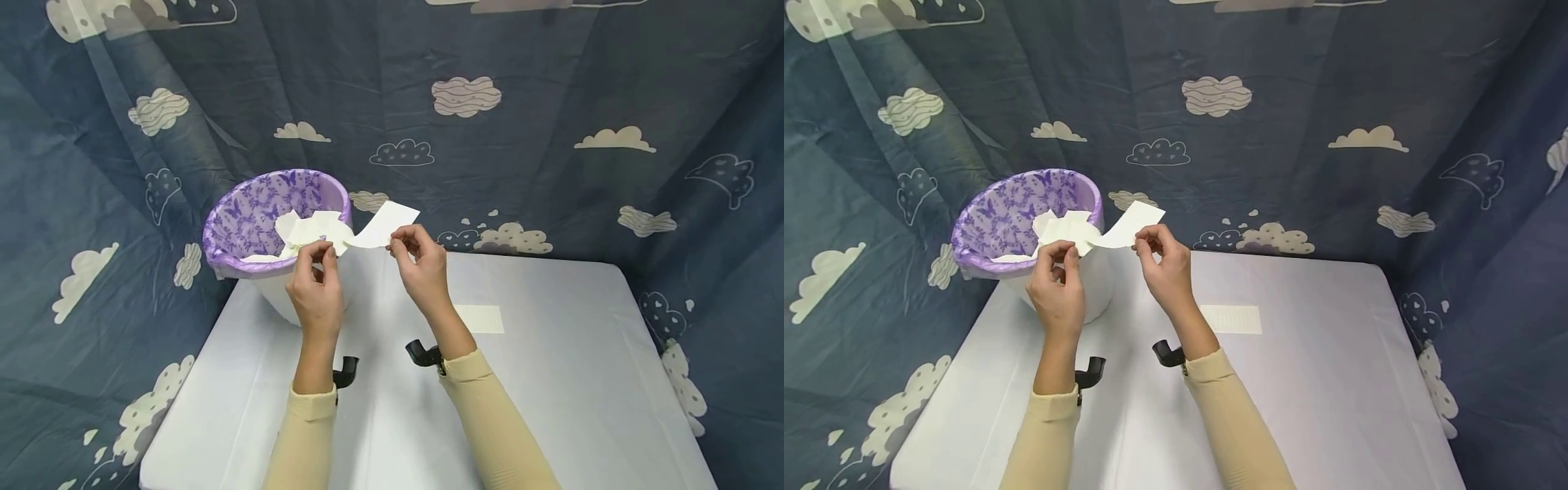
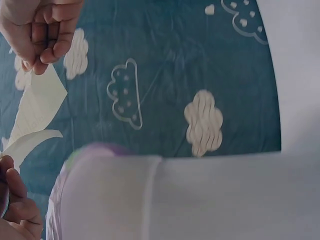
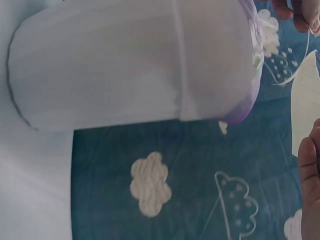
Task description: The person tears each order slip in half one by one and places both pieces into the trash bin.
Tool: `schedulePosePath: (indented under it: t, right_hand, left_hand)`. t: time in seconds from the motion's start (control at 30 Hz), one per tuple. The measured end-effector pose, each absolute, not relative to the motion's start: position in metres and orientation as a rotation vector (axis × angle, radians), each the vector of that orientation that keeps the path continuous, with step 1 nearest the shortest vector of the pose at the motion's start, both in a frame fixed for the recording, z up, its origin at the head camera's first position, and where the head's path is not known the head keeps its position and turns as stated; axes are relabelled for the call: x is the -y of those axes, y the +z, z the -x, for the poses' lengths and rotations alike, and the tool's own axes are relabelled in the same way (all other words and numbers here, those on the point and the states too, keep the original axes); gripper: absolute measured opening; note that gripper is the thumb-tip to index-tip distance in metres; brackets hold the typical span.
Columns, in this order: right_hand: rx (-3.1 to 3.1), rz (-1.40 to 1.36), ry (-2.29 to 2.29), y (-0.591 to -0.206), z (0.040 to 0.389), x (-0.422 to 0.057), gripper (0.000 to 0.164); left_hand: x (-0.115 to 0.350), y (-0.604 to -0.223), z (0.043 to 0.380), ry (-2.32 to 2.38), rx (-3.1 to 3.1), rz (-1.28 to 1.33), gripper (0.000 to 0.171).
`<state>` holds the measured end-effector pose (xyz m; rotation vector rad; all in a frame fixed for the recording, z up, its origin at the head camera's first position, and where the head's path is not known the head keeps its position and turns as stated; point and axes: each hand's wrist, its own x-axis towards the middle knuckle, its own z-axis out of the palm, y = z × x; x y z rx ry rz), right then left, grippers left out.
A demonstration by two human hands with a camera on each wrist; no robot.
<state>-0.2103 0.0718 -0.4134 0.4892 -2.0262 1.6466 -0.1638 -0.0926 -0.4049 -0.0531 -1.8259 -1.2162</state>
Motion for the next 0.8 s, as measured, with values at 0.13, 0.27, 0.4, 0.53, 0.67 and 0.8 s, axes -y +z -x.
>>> schedulePosePath:
  t: [0.13, 0.27, 0.4, 0.53, 0.67, 0.8]
  right_hand:
    - [2.033, -0.564, 1.638, -0.403, 0.221, -0.056, 0.006]
    - [2.054, -0.641, 1.617, -0.396, 0.230, -0.039, 0.005]
    - [2.075, -0.733, 1.587, -0.392, 0.240, -0.022, 0.006]
    - [2.107, -0.795, 1.540, -0.390, 0.249, -0.009, 0.006]
    - [2.150, -0.813, 1.468, -0.389, 0.255, 0.000, 0.006]
    - [2.180, -0.831, 1.412, -0.387, 0.259, 0.008, 0.007]
  left_hand:
    - [0.106, -0.398, 0.167, -1.172, 1.809, 0.019, 0.017]
    - [0.118, -0.391, 0.170, -1.119, 1.807, -0.029, 0.018]
    - [0.129, -0.387, 0.173, -1.065, 1.812, -0.074, 0.018]
    - [0.137, -0.387, 0.174, -1.009, 1.840, -0.124, 0.016]
    - [0.142, -0.385, 0.174, -0.943, 1.897, -0.156, 0.017]
    - [0.147, -0.382, 0.175, -0.916, 1.943, -0.172, 0.018]
